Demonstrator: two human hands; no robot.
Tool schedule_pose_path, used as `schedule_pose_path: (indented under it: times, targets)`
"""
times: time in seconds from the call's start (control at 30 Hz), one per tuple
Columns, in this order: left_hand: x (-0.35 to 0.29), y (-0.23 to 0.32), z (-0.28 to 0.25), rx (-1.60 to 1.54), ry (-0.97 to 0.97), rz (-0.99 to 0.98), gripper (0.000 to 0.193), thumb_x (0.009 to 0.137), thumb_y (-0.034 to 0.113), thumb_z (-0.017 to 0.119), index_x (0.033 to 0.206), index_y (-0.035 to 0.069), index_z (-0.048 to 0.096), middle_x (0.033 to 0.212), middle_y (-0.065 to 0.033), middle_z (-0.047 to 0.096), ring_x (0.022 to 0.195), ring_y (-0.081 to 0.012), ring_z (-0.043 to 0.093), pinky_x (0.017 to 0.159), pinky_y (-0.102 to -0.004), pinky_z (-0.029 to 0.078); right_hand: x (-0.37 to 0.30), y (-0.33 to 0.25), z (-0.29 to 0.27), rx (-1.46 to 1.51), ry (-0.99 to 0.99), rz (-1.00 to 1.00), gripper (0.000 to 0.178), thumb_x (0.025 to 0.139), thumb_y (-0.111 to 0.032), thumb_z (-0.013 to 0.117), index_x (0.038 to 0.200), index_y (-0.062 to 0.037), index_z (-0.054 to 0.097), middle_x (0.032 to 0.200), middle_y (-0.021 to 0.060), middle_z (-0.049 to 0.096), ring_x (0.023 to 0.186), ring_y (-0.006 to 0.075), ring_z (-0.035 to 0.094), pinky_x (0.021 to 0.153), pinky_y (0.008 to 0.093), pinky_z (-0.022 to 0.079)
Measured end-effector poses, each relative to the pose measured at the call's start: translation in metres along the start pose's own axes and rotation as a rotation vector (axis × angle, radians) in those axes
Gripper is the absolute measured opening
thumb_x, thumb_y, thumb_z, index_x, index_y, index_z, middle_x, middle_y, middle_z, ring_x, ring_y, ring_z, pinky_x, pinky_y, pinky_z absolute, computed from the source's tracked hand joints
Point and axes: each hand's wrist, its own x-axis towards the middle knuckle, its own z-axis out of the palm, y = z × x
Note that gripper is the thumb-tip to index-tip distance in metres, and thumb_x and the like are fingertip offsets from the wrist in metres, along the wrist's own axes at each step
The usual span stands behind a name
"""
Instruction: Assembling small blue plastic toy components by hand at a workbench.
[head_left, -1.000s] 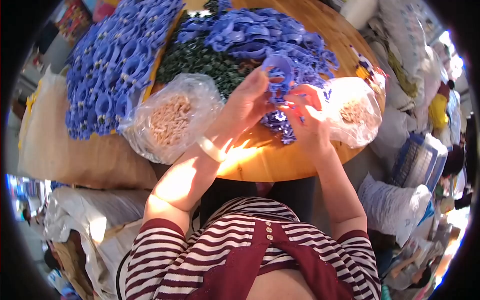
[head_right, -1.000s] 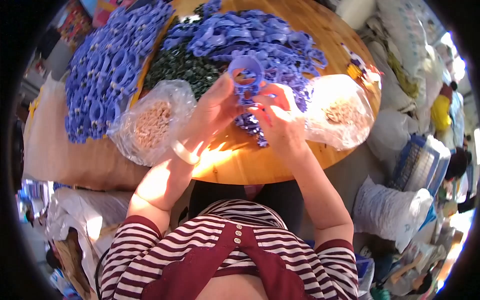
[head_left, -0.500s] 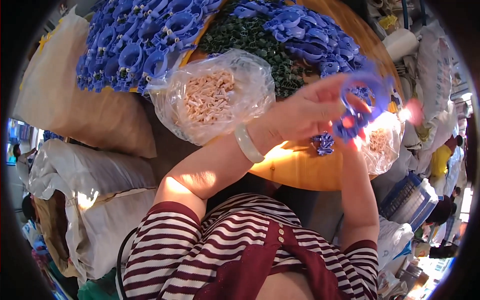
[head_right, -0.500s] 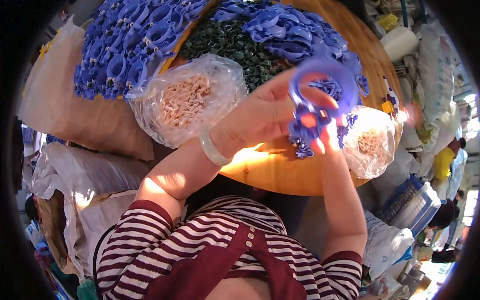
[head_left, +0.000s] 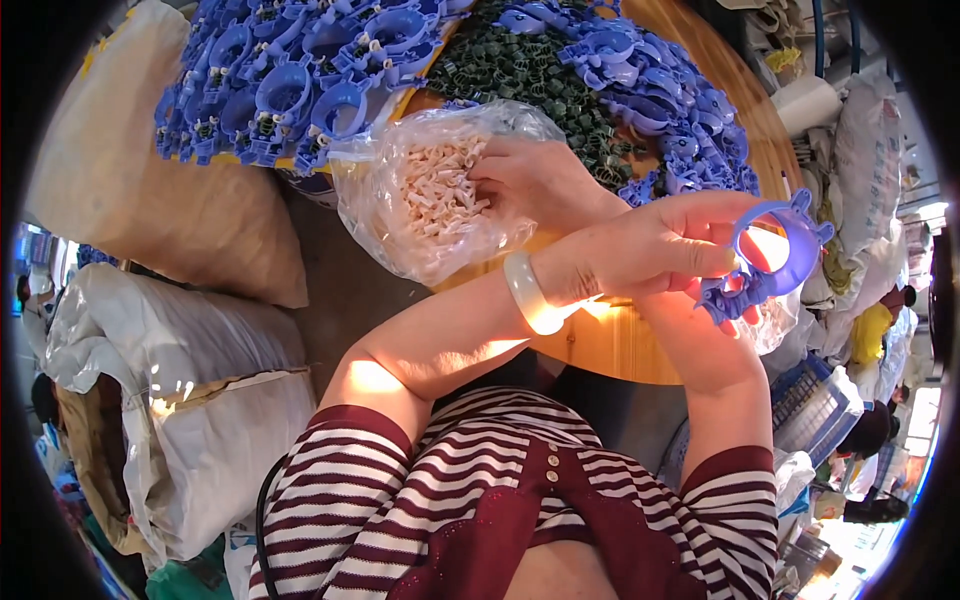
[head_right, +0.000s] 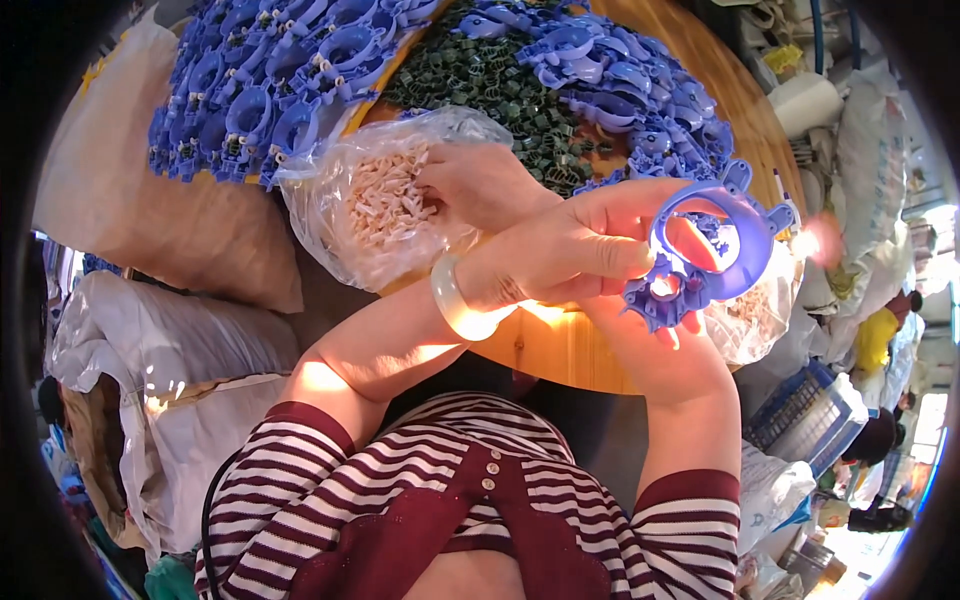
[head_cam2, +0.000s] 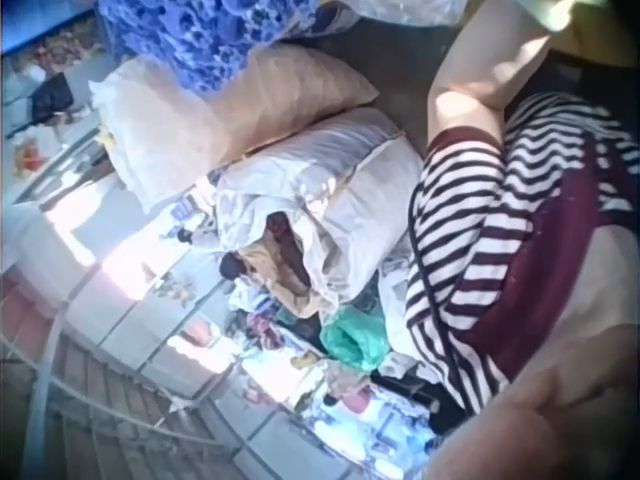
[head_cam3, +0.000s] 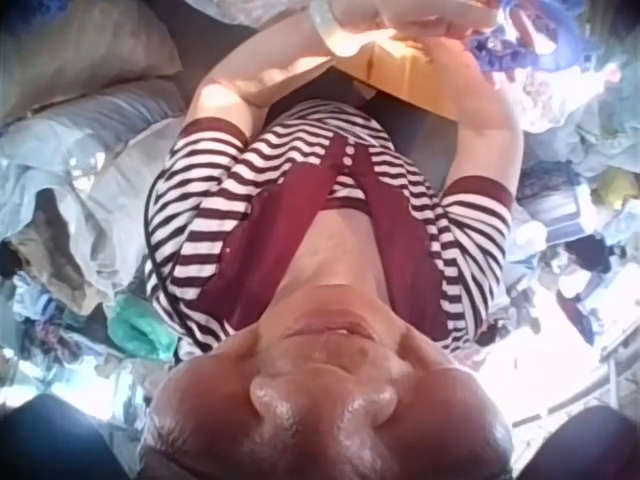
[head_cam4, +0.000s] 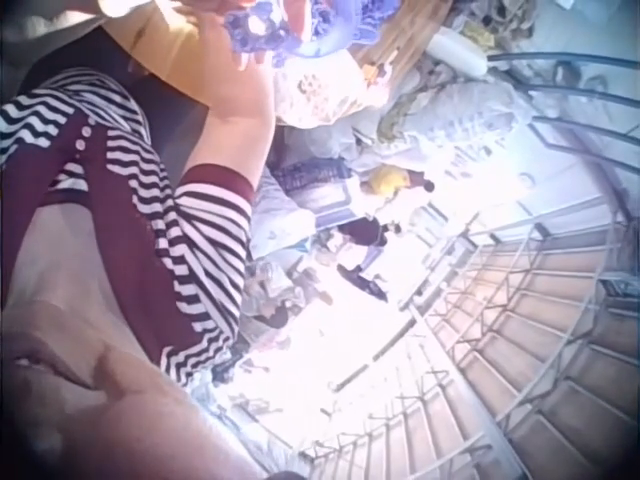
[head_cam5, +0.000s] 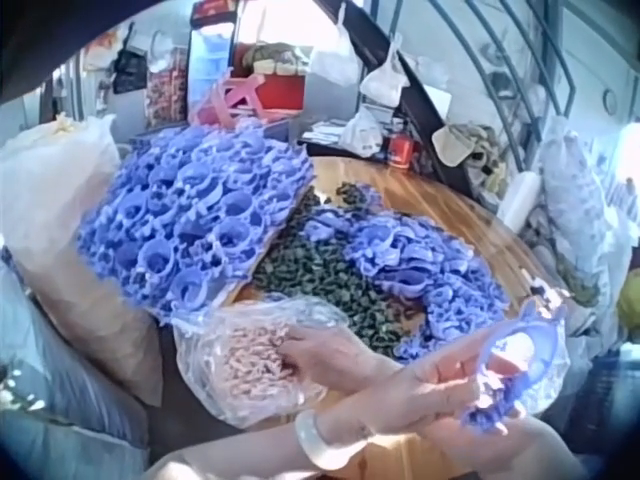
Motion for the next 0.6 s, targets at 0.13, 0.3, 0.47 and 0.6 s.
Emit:
schedule_pose_path:
  times: [0.13, 0.3, 0.47, 0.6]
  targets:
    - [0.002, 0.000, 0.000, -0.073, 0.008, -0.001, 0.051, 0.085, 0.012, 0.060, 0.131, 0.007, 0.039, 0.110, -0.0068, 0.056, 0.082, -0.0107, 0.057, 0.061, -0.0203, 0.046, -0.015, -0.001, 0.003, 0.324, 0.201, 0.158, 0.022, 0.075, -0.009, 0.063, 0.096, -0.0053, 0.062, 0.094, 0.0072, 0.060, 0.083, 0.0254, 0.060, 0.069, 0.0301, 0.048]
    - [-0.002, -0.002, 0.001, -0.058, 0.019, -0.053, 0.050, 0.086, 0.012, 0.059, 0.132, 0.007, 0.038, 0.111, -0.0074, 0.055, 0.093, -0.0127, 0.056, 0.072, -0.0243, 0.049, -0.021, -0.005, -0.012, 0.145, 0.161, 0.025, 0.020, 0.075, -0.002, 0.063, 0.094, -0.0040, 0.062, 0.093, 0.0078, 0.060, 0.083, 0.0229, 0.060, 0.069, 0.0293, 0.048]
    - [0.000, -0.011, 0.005, -0.072, 0.031, -0.079, 0.057, 0.085, 0.018, 0.061, 0.134, 0.007, 0.034, 0.114, -0.0083, 0.054, 0.101, -0.0148, 0.055, 0.080, -0.0263, 0.049, -0.043, 0.025, -0.048, 0.124, 0.557, 0.472, 0.018, 0.076, -0.003, 0.063, 0.094, -0.0023, 0.063, 0.083, 0.0069, 0.061, 0.076, 0.0141, 0.058, 0.066, 0.0256, 0.046]
    - [0.000, -0.008, 0.005, -0.088, -0.018, -0.107, 0.056, 0.086, 0.018, 0.060, 0.133, 0.005, 0.034, 0.115, -0.0110, 0.053, 0.097, -0.0208, 0.058, 0.076, -0.0341, 0.052, -0.053, 0.040, -0.058, -0.016, 0.346, 0.562, 0.019, 0.077, -0.011, 0.065, 0.094, -0.0040, 0.064, 0.084, 0.0070, 0.061, 0.076, 0.0156, 0.059, 0.068, 0.0267, 0.047]
